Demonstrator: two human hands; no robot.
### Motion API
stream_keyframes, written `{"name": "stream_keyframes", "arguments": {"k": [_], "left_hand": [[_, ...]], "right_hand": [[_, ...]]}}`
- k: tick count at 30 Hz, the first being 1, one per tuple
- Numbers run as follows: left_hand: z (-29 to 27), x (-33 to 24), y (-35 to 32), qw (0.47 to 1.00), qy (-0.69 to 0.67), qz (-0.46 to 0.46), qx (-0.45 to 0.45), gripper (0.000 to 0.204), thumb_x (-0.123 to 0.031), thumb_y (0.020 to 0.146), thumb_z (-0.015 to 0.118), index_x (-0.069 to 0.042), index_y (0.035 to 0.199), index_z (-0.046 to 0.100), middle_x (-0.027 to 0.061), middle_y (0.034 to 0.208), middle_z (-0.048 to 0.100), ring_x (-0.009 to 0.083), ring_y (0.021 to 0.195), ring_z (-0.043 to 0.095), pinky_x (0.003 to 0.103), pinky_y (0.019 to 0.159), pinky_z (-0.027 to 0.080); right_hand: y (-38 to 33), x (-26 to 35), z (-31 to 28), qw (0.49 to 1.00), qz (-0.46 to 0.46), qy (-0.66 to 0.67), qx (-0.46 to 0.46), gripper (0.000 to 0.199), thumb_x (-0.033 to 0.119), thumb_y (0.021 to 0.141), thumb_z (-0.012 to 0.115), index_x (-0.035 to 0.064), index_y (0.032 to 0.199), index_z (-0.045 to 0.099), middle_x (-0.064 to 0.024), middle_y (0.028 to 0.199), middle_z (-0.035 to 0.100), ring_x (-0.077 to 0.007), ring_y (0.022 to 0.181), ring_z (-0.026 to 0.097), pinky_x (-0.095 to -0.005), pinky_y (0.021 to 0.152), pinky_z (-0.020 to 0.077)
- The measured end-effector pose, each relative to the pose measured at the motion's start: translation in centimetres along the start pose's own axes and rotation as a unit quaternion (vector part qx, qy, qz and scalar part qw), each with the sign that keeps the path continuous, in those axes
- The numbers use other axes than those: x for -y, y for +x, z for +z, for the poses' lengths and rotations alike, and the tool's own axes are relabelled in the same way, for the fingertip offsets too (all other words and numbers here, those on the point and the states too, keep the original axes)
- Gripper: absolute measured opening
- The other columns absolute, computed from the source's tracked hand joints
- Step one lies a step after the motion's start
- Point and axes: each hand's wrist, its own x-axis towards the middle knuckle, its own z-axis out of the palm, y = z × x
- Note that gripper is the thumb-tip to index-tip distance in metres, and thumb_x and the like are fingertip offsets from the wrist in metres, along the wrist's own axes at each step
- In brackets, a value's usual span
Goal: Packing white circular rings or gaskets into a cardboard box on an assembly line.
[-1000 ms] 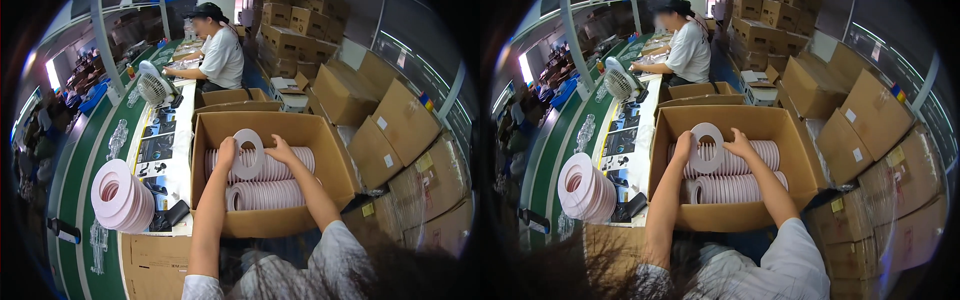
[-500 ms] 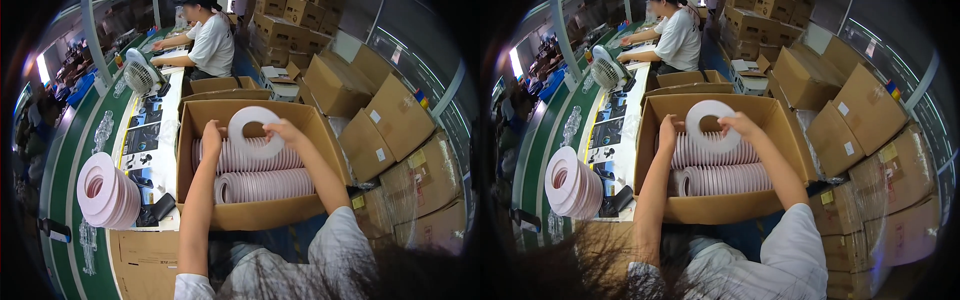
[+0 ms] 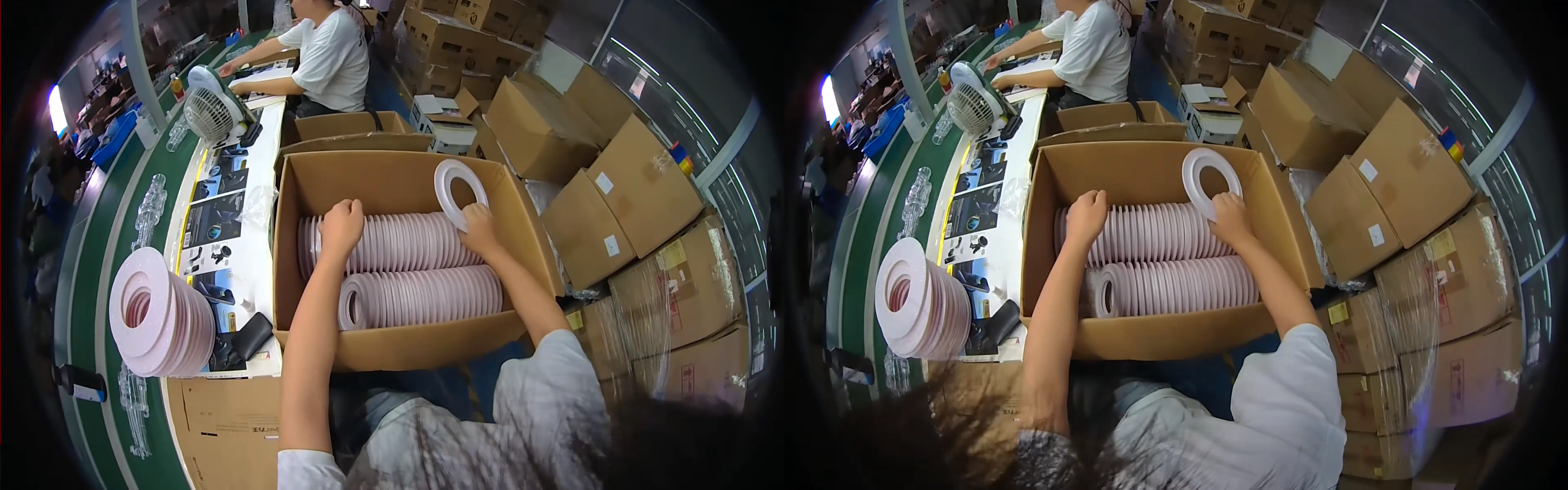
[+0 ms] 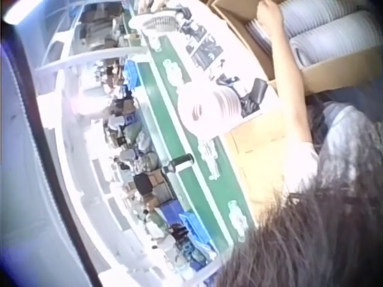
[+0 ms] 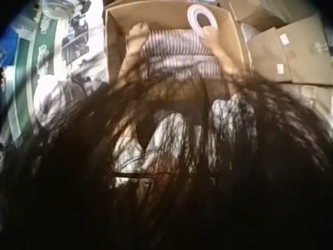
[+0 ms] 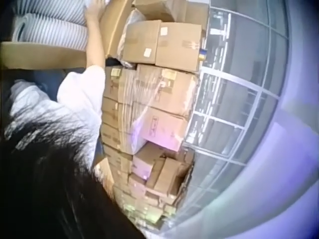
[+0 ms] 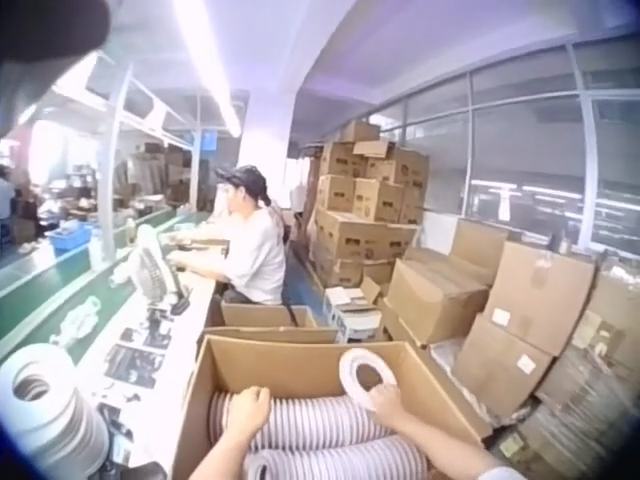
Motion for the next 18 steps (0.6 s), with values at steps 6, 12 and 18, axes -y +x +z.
{"name": "stream_keyframes", "arguments": {"k": [6,12,18], "left_hand": [[0.3,2.4,-0.1,0.995,0.074,0.038,0.056,0.049,-0.026,0.076,0.067,-0.015,0.122,0.055,0.0091,0.099,0.067,0.0270,0.096,0.061,0.047,0.089,0.037],[0.4,1.3,-0.1,0.983,0.139,-0.029,0.117,0.080,-0.023,0.075,0.064,-0.017,0.143,0.023,0.0124,0.108,0.063,0.0309,0.109,0.055,0.058,0.095,0.029],[0.1,1.4,-0.2,0.976,0.157,-0.020,0.147,0.071,-0.023,0.077,0.057,-0.012,0.140,0.027,0.0181,0.117,0.059,0.0333,0.112,0.053,0.060,0.098,0.024]], "right_hand": [[0.4,-2.2,0.5,0.944,-0.124,-0.109,0.284,0.014,0.010,0.059,0.063,0.0038,0.070,0.057,-0.0198,0.075,0.061,-0.0402,0.075,0.059,-0.0485,0.066,0.0463],[-1.9,-3.1,0.1,0.979,0.017,0.009,0.204,0.017,0.011,0.064,0.060,0.0028,0.078,0.060,-0.0230,0.077,0.062,-0.0408,0.077,0.060,-0.0480,0.067,0.0469],[-0.4,-1.7,-1.4,0.997,0.031,0.050,0.045,0.027,0.011,0.065,0.059,0.0061,0.091,0.059,-0.0236,0.085,0.062,-0.0416,0.083,0.060,-0.0482,0.072,0.0476]]}}
